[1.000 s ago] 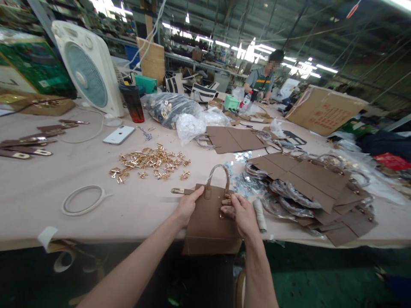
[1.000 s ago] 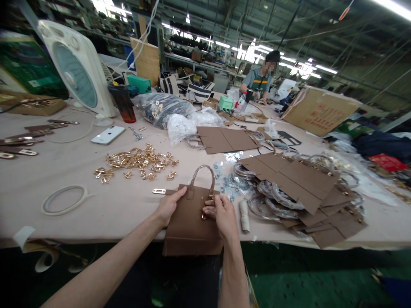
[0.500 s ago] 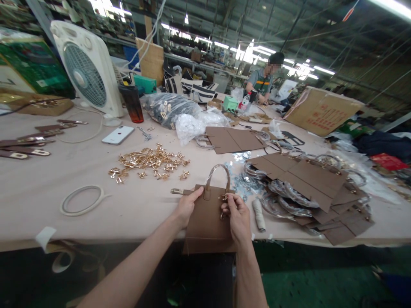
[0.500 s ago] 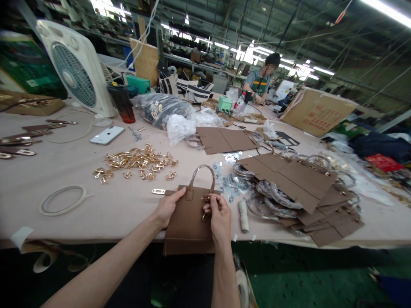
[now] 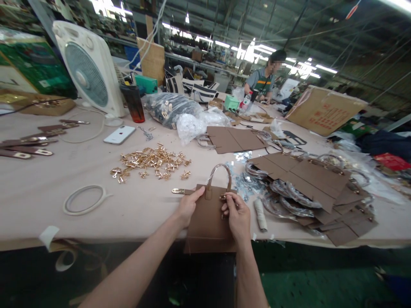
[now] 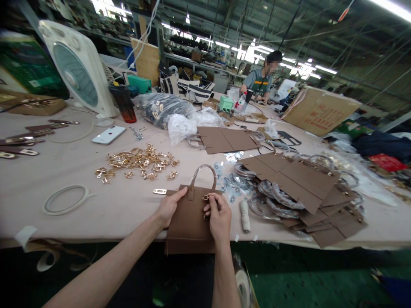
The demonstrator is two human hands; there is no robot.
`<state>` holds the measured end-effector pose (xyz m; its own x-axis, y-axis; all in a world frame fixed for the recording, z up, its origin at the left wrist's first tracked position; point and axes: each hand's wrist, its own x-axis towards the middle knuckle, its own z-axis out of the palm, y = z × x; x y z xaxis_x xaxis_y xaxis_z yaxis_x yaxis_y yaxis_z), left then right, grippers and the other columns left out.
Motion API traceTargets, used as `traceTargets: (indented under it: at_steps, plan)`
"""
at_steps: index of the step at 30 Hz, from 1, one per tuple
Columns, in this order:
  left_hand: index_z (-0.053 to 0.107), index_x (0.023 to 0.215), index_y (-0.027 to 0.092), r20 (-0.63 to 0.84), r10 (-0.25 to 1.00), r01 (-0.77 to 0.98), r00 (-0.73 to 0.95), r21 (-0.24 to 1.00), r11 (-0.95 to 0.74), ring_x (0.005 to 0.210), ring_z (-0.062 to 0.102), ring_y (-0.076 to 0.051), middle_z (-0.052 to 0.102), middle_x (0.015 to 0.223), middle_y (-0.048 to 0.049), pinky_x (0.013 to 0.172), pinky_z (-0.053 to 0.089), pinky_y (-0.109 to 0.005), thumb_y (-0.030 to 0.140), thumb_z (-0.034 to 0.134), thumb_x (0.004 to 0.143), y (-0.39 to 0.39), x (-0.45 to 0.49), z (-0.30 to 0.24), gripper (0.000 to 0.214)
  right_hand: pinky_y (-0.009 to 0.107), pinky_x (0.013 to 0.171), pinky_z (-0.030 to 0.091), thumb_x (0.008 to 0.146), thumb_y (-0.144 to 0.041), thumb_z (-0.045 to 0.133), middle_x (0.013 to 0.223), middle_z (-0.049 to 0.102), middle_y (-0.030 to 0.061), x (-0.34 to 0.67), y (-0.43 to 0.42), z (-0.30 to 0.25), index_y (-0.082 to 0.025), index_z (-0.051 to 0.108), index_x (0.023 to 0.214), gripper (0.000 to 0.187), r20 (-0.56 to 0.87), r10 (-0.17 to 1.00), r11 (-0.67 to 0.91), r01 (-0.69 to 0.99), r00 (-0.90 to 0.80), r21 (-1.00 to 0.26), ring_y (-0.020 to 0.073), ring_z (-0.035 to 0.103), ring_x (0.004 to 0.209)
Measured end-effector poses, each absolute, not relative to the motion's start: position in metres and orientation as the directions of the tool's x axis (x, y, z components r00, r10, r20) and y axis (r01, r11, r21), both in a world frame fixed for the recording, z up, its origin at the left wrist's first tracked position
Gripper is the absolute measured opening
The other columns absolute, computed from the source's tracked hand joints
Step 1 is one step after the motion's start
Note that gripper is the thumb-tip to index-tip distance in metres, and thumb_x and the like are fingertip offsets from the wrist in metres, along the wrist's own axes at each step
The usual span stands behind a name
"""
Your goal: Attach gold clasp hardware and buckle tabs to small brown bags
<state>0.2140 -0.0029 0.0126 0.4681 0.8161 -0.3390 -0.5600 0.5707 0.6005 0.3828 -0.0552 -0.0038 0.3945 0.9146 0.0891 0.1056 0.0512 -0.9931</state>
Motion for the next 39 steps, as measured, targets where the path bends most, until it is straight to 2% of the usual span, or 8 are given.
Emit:
traceTargets:
  at_steps: [3, 5, 10, 18, 24, 27, 31, 39]
  plan:
    - [0.073, 0.115, 0.011, -0.326, 0.829, -0.581, 0.455, 0.597, 0.553, 0.091, 0.079, -0.032, 0.082, 0.097, -0.0156, 0.087, 0.065, -0.047, 0.033, 0.072, 0.090, -0.003, 0.214, 0.012, 0.033, 0.024, 0.047, 0.049, 0.101, -0.047, 0.058, 0.080, 0.066, 0.0013, 0.381, -0.058, 0.003, -0.020, 0.071, 0.104, 0.029, 0.244, 0.899, 0.141, 0.289, 0.363, -0.947, 0.0093, 0.053, 0.048]
    - [0.072, 0.116, 0.012, -0.322, 0.834, -0.591, 0.447, 0.594, 0.546, 0.091, 0.079, -0.032, 0.082, 0.098, -0.0151, 0.088, 0.064, -0.047, 0.033, 0.074, 0.089, -0.003, 0.215, 0.011, 0.034, 0.026, 0.050, 0.051, 0.101, -0.043, 0.058, 0.093, 0.069, 0.0056, 0.381, -0.060, 0.005, -0.021, 0.072, 0.104, 0.026, 0.318, 0.884, 0.186, 0.367, 0.342, -0.912, 0.0107, 0.057, 0.054]
    - [0.071, 0.119, 0.013, -0.334, 0.846, -0.603, 0.415, 0.595, 0.531, 0.090, 0.080, -0.032, 0.082, 0.097, -0.0140, 0.089, 0.064, -0.047, 0.034, 0.077, 0.086, -0.003, 0.216, 0.009, 0.040, 0.030, 0.057, 0.056, 0.099, -0.038, 0.063, 0.110, 0.070, 0.0111, 0.387, -0.061, 0.001, -0.023, 0.074, 0.109, 0.022, 0.388, 0.883, 0.241, 0.451, 0.266, -0.859, 0.0146, 0.062, 0.065]
    - [0.072, 0.118, 0.011, -0.316, 0.866, -0.585, 0.386, 0.642, 0.495, 0.093, 0.079, -0.034, 0.082, 0.095, -0.0141, 0.087, 0.065, -0.047, 0.037, 0.079, 0.084, -0.005, 0.216, 0.012, 0.043, 0.031, 0.059, 0.055, 0.103, -0.035, 0.057, 0.104, 0.070, 0.0091, 0.383, -0.057, 0.003, -0.022, 0.073, 0.106, 0.021, 0.417, 0.872, 0.232, 0.532, 0.258, -0.814, 0.0145, 0.060, 0.062]
    - [0.073, 0.117, 0.012, -0.295, 0.891, -0.579, 0.345, 0.680, 0.449, 0.095, 0.079, -0.032, 0.082, 0.097, -0.0124, 0.091, 0.063, -0.046, 0.037, 0.080, 0.084, -0.004, 0.217, 0.004, 0.042, 0.038, 0.085, 0.059, 0.102, -0.032, 0.057, 0.108, 0.071, 0.0103, 0.387, -0.056, 0.006, -0.024, 0.074, 0.109, 0.020, 0.492, 0.853, 0.288, 0.630, 0.174, -0.722, 0.0231, 0.069, 0.094]
    - [0.074, 0.113, 0.012, -0.302, 0.897, -0.569, 0.323, 0.695, 0.440, 0.093, 0.079, -0.032, 0.082, 0.098, -0.0129, 0.092, 0.063, -0.046, 0.038, 0.081, 0.083, -0.002, 0.218, 0.000, 0.041, 0.037, 0.083, 0.059, 0.099, -0.030, 0.062, 0.115, 0.070, 0.0104, 0.395, -0.056, 0.005, -0.026, 0.072, 0.117, 0.021, 0.488, 0.869, 0.323, 0.649, 0.086, -0.689, 0.0230, 0.070, 0.096]
    - [0.074, 0.114, 0.012, -0.280, 0.901, -0.557, 0.331, 0.713, 0.426, 0.096, 0.077, -0.032, 0.082, 0.100, -0.0123, 0.095, 0.061, -0.047, 0.042, 0.082, 0.081, -0.001, 0.219, -0.001, 0.045, 0.039, 0.089, 0.058, 0.100, -0.029, 0.060, 0.109, 0.072, 0.0094, 0.399, -0.054, 0.001, -0.026, 0.073, 0.115, 0.020, 0.508, 0.857, 0.336, 0.661, 0.081, -0.672, 0.0241, 0.069, 0.102]
    - [0.076, 0.107, 0.015, -0.247, 0.905, -0.504, 0.346, 0.765, 0.401, 0.101, 0.076, -0.031, 0.081, 0.104, -0.0121, 0.099, 0.058, -0.044, 0.044, 0.080, 0.084, 0.000, 0.218, -0.005, 0.038, 0.036, 0.080, 0.056, 0.100, -0.028, 0.060, 0.101, 0.071, 0.0077, 0.391, -0.052, 0.000, -0.024, 0.073, 0.109, 0.016, 0.476, 0.870, 0.272, 0.682, 0.127, -0.679, 0.0206, 0.066, 0.087]
